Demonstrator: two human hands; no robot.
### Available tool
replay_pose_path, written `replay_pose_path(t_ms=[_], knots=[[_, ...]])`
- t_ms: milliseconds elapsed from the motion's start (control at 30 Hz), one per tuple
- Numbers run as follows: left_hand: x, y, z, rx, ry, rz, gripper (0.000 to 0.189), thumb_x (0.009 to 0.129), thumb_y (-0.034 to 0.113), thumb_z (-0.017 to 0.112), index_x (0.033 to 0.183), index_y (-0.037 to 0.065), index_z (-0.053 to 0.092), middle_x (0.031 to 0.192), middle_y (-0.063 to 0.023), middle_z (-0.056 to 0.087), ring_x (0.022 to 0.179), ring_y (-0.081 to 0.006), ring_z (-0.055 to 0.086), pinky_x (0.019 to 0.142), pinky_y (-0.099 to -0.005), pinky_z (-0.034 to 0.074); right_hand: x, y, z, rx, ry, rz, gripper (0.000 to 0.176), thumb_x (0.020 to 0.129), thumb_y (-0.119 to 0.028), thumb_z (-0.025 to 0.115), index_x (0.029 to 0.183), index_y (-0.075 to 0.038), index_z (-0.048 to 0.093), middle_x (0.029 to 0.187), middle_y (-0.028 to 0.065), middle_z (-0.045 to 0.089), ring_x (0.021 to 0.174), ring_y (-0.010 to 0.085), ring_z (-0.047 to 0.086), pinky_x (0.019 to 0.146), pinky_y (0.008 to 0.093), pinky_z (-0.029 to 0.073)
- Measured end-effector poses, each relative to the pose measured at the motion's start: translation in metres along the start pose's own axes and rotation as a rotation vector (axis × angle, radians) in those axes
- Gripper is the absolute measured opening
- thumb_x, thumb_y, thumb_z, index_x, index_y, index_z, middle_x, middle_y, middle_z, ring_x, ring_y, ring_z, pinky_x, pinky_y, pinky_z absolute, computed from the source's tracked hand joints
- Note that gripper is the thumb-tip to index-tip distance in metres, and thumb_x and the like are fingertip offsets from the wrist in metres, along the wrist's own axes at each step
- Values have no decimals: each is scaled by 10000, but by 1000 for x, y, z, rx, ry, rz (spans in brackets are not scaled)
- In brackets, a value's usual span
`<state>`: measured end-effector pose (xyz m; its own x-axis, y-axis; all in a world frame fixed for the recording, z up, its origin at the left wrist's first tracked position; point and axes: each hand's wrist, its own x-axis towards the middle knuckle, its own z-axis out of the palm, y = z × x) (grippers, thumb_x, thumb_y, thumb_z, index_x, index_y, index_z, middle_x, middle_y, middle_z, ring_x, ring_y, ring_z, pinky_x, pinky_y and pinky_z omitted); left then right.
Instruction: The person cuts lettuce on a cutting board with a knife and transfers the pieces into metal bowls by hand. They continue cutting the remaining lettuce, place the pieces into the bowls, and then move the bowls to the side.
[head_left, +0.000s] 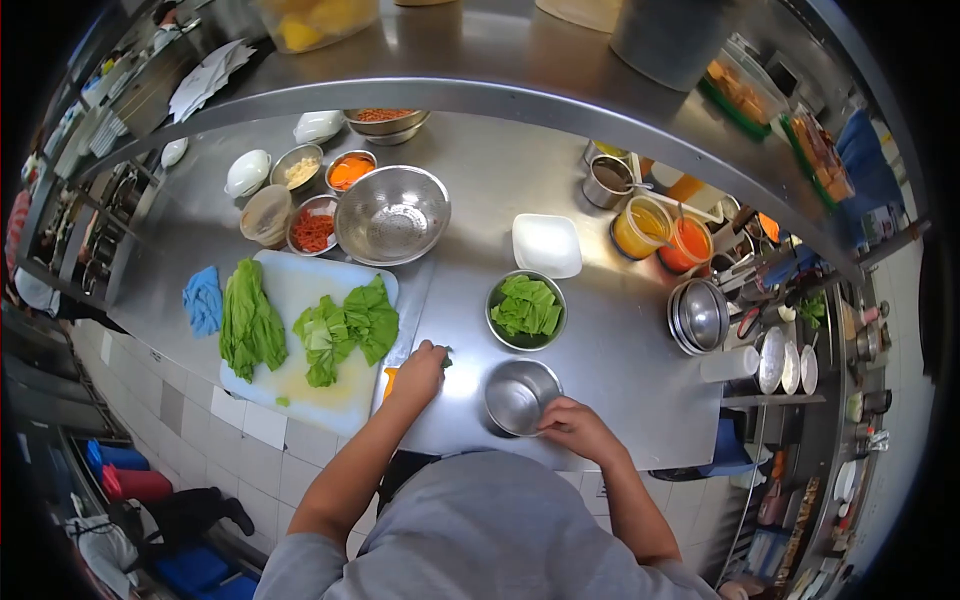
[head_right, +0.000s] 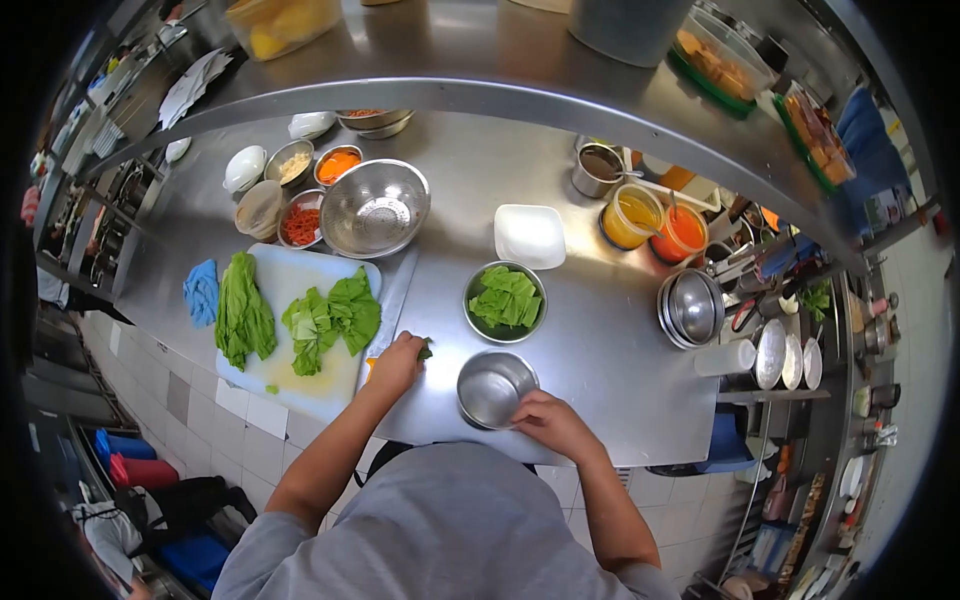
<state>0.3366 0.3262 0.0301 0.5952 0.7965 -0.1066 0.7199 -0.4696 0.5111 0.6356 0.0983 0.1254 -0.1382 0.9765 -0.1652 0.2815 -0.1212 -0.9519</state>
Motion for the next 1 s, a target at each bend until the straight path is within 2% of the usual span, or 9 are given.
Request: replay_pose_path(t_ms=[67,200,333,400,533,633,800,900,1000], knots=[[-8,-3,-4,-28,4,0,261,883,62,740,1142,35,753,1144,-200,712,975,-417,726,909,-515,599,11,-2,19,-317,72,-134,291,901,-13,840,1177,-92,794,1250,61,714,1000,177,708,897,321,593],[-35,27,-58,-320,194,-24,198,873,62,785,1061,9,751,979,-201,729,843,-373,726,818,-460,593,20,-65,21,-174,90,180,535,906,-120,873,1418,-169,727,1403,87,663,1016,196,734,925,325,598],[-54,98,-112,-943,-263,-120,202,959,99,844,1063,57,676,891,6,695,754,-53,643,634,-237,510,22,-91,37,13,258,29,578,900,-151,888,1447,-149,703,1406,105,662,1012,218,735,916,332,597],[-50,132,-107,-1102,-436,-58,210,984,68,825,1106,80,654,908,36,692,766,-26,636,624,-215,507,29,-92,45,-62,259,-316,581,944,-153,854,1494,-136,668,1416,122,622,1032,241,714,937,355,600],[-36,158,-91,-1129,-533,-63,198,1056,84,713,1249,61,678,1114,-85,791,834,-117,710,708,-284,576,1,-58,16,-82,486,-122,328,985,-104,797,1311,-118,765,1184,88,716,1005,228,724,881,334,591],[-28,143,-92,-1106,-371,-46,227,1099,148,655,1301,48,675,1208,-96,780,902,-144,724,773,-297,586,-65,-32,-42,-60,977,47,259,990,-43,773,1243,-45,719,1143,61,751,1043,144,698,894,309,573],[-12,105,-102,-1058,-147,-203,240,1112,253,657,1258,63,667,1138,-105,761,826,-145,695,697,-284,555,-254,-28,-161,-148,1978,-251,199,1097,-146,681,1232,-43,577,1060,67,654,853,143,646,796,290,563],[-1,90,-105,-1097,-155,-204,253,1111,264,663,1264,62,660,1124,-108,749,810,-148,685,693,-282,549,-334,-34,-211,-80,2178,-420,233,1114,-186,670,1267,-49,561,1062,71,659,847,146,659,780,287,569],[6,93,-106,-1155,-109,-207,272,1107,276,673,1278,65,651,1117,-113,739,812,-150,679,696,-281,546,-379,57,-256,-8,2178,-128,384,1070,-253,742,1344,-63,552,1091,67,669,855,138,652,764,282,552]])
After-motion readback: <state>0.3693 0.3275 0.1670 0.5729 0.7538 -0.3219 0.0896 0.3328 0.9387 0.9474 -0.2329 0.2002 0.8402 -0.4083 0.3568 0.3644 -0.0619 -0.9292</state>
